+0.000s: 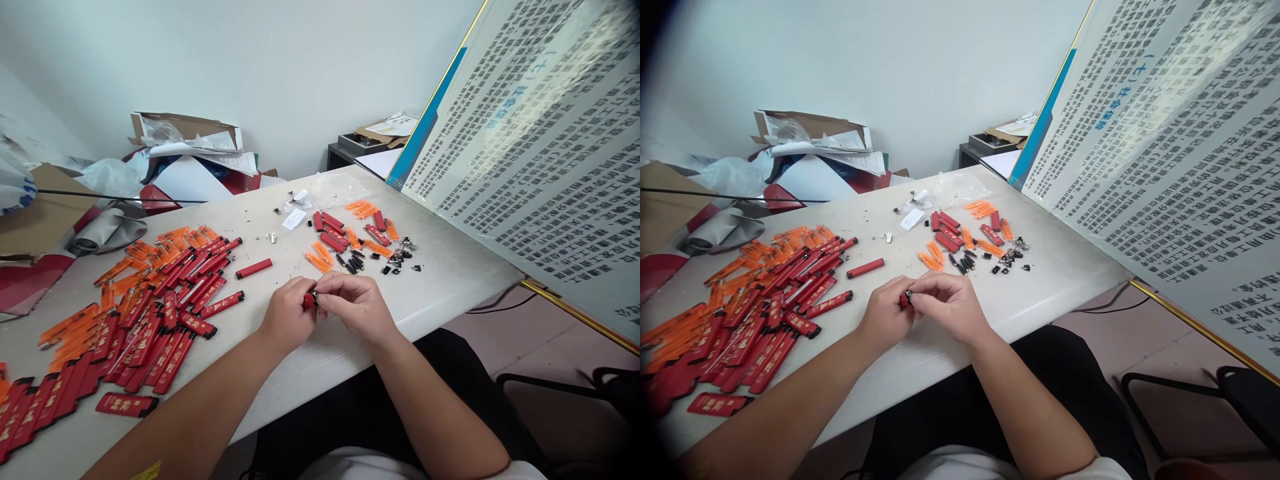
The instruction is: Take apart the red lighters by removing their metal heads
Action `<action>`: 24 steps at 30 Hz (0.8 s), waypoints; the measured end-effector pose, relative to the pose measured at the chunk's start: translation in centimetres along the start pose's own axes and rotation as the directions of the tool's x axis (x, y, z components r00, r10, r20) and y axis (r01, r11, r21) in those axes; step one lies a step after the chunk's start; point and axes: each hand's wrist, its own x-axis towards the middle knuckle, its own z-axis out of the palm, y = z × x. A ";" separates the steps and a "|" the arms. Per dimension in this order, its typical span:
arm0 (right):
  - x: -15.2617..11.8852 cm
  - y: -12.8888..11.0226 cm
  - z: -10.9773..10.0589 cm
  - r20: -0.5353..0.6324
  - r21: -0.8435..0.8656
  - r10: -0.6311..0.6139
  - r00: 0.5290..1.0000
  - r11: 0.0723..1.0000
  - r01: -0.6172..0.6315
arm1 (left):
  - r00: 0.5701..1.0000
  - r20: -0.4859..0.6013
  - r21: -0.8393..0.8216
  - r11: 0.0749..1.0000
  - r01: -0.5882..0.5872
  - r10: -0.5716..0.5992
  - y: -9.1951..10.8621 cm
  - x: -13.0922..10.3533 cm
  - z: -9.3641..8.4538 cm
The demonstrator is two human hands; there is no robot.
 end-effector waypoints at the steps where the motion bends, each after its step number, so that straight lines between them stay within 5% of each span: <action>1: 0.0 0.1 0.0 -0.001 0.032 0.028 1.000 0.999 -0.028 | 1.000 0.007 0.004 1.000 0.006 -0.006 0.0 0.0 0.0; 24: 0.0 1.0 0.3 0.047 0.258 0.229 0.972 0.937 -0.234 | 1.000 0.011 0.302 0.953 -0.013 0.011 -0.3 -0.2 0.0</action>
